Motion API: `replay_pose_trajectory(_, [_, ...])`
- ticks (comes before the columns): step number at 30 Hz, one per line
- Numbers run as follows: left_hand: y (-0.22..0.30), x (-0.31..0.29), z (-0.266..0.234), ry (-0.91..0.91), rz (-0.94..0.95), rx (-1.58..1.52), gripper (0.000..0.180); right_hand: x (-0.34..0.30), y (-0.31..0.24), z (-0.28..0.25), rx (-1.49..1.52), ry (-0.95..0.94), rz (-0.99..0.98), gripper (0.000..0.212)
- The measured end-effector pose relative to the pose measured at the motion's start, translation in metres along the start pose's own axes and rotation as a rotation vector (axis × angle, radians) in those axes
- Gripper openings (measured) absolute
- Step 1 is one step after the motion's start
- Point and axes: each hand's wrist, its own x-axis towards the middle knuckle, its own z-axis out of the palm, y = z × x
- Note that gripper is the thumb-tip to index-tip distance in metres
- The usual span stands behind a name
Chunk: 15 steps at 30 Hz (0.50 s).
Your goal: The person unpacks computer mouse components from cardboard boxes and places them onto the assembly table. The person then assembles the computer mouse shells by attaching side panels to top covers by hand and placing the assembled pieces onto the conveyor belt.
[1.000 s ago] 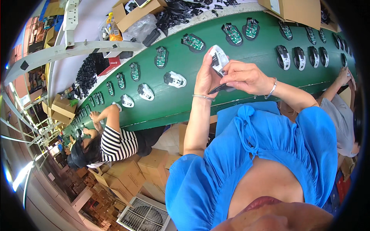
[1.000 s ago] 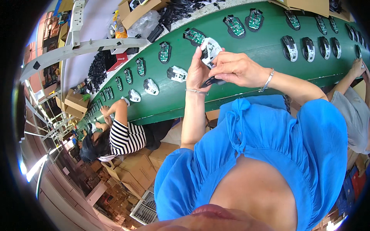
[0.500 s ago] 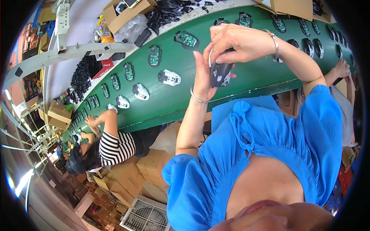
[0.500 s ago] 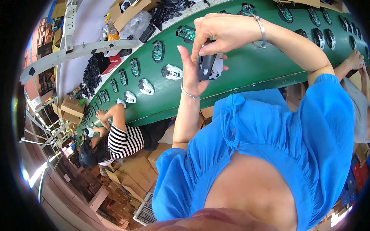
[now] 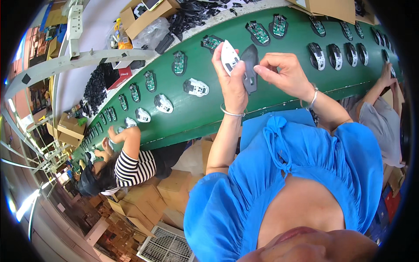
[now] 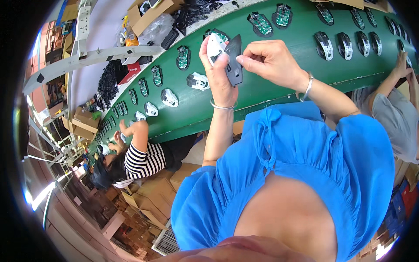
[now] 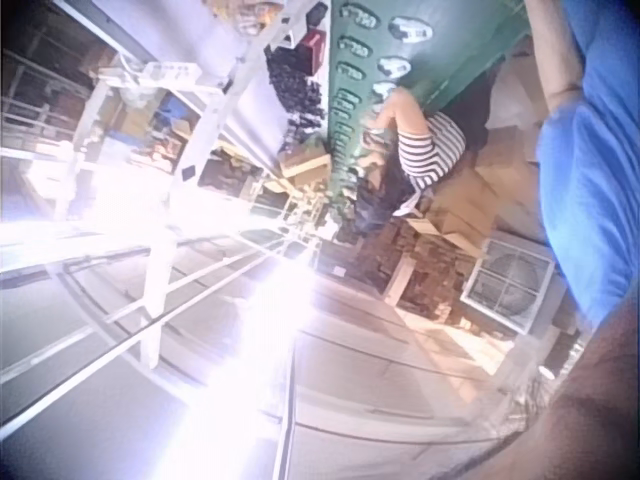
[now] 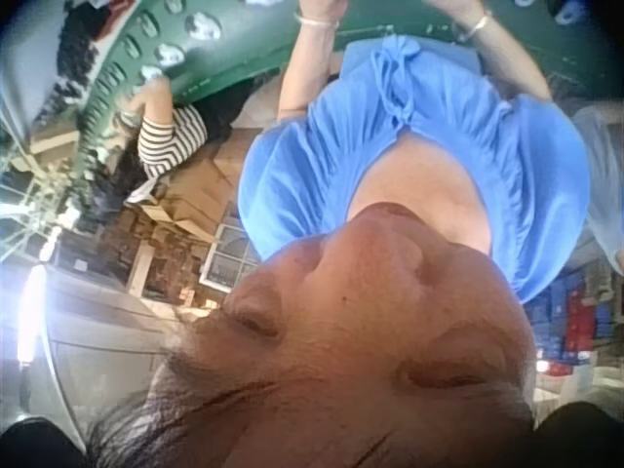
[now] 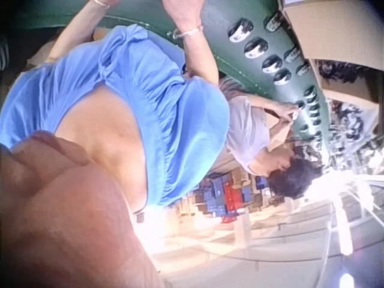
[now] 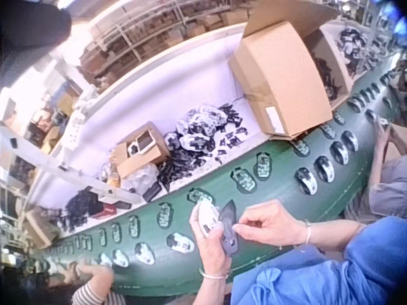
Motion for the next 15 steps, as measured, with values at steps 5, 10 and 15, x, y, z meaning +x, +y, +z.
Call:
replay_pose_trajectory(5, [0.003, -0.002, 0.004, -0.048, -0.087, -0.090, 0.063, 0.009, -0.010, -0.017, -0.205, 0.093, -0.333, 0.011])
replay_pose_trajectory(10, [0.003, -0.005, 0.002, -0.109, -0.055, -0.023, 0.077, 0.019, -0.019, -0.009, -0.234, -0.008, -0.321, 0.014])
replay_pose_trajectory(15, [0.006, -0.008, 0.001, -0.154, 0.037, 0.192, 0.087, 0.017, -0.009, 0.002, -0.413, 0.043, -0.311, 0.016])
